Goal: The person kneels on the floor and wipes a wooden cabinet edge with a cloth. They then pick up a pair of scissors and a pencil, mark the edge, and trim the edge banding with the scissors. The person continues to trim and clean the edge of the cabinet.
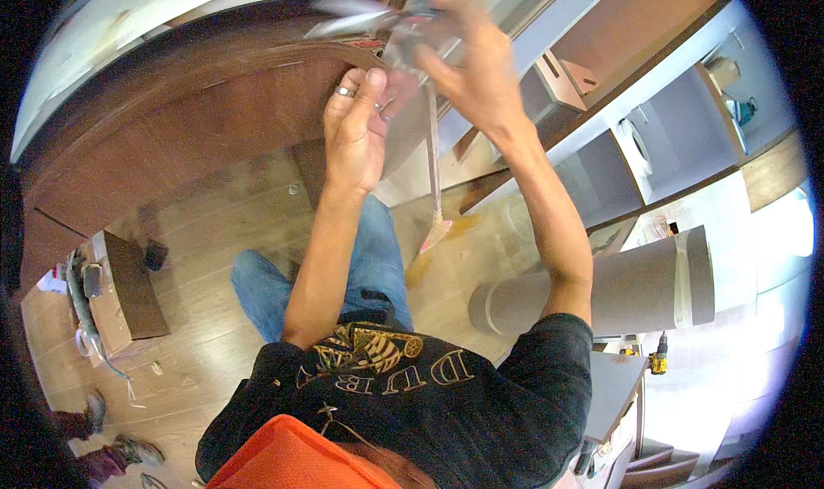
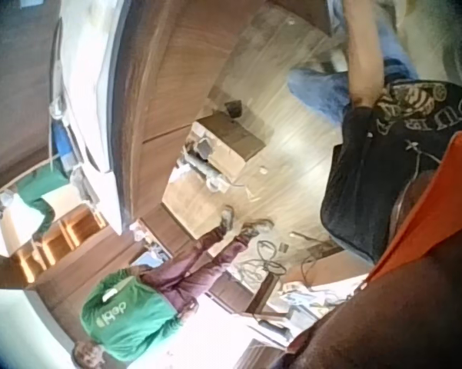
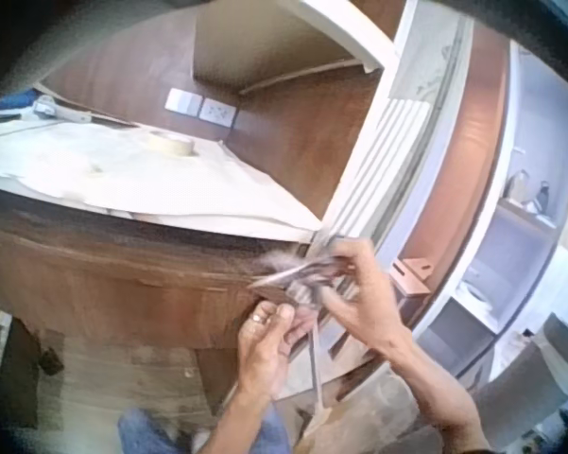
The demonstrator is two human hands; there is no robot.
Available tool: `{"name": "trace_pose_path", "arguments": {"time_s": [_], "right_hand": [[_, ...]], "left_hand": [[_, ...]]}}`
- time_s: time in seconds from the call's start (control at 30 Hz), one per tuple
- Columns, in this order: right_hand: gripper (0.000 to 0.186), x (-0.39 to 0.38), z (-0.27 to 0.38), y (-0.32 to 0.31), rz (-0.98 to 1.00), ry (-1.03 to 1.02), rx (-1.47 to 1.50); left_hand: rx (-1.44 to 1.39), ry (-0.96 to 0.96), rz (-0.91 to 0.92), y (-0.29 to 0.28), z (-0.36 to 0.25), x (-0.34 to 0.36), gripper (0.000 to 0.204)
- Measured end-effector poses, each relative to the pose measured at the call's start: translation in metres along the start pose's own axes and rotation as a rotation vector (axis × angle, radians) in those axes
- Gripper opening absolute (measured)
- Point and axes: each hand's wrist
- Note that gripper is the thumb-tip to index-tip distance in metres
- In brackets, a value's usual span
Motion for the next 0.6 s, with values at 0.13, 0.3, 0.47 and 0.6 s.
{"name": "trace_pose_path", "arguments": {"time_s": [0.13,0.3,0.47,0.6], "right_hand": [[0.029,-0.029,-0.002,-0.022,0.194,0.317,0.191],[0.026,-0.071,-0.021,-0.035,0.406,0.477,0.331],[0.028,-0.073,-0.021,-0.035,0.574,0.447,0.268],[0.027,-0.059,-0.014,-0.024,0.640,0.510,0.356]], "left_hand": [[0.006,-0.018,0.015,-0.004,-0.003,0.000,0.024],[0.024,-0.065,0.026,-0.008,-0.006,0.000,0.025],[0.024,-0.082,0.001,-0.009,-0.008,-0.001,0.024],[0.028,-0.089,0.018,-0.012,-0.010,0.001,0.023]]}}
Point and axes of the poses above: each hand's wrist, its own x-axis towards the middle knuckle, its own y-axis out of the palm, z = x × y, and after that the axes turned 13 degrees about -x, right-handed
